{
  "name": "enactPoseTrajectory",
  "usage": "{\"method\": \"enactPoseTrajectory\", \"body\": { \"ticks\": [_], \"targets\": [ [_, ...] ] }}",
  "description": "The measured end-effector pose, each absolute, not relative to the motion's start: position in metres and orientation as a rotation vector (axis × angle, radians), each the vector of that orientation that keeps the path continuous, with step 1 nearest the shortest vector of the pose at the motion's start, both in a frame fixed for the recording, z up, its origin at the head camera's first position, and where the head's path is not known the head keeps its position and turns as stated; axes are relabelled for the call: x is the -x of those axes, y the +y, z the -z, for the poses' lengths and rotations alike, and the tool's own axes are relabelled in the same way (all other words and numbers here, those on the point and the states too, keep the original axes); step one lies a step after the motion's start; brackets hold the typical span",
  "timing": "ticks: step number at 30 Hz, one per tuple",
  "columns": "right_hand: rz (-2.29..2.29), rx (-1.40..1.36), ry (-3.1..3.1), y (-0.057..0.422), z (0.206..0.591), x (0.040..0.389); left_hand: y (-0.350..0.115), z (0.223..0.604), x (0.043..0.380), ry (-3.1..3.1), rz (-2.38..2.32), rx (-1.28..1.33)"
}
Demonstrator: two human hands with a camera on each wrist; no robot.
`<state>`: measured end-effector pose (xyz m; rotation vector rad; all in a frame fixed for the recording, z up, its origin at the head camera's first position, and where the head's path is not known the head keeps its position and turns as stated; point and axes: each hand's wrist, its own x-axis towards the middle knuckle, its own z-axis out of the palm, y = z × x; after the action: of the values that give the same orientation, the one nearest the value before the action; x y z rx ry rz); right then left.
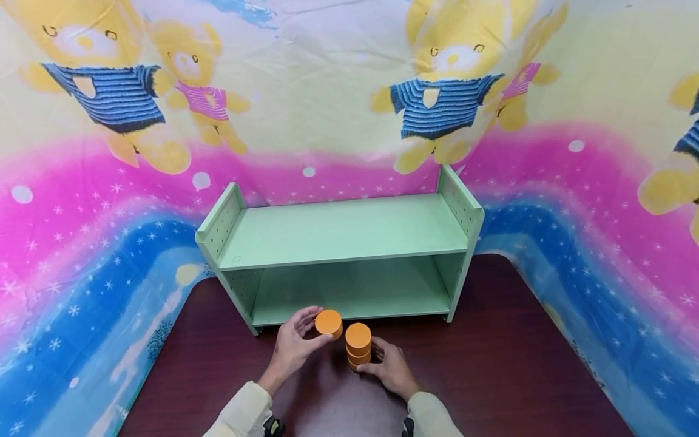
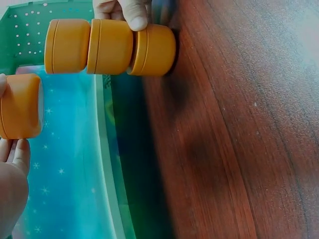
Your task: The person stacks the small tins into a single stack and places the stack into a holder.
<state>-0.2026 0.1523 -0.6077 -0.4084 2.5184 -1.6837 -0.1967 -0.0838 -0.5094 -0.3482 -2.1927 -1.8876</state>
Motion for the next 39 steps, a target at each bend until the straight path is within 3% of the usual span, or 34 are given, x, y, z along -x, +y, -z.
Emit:
{"method": "enactPoseTrajectory", "body": {
  "ticks": [39],
  "targets": [
    [1.737, 0.414, 2.483, 0.152, 0.610, 0.204, -0.060, 0.503, 0.198, -2.178, 2.002, 0.410]
  ]
}}
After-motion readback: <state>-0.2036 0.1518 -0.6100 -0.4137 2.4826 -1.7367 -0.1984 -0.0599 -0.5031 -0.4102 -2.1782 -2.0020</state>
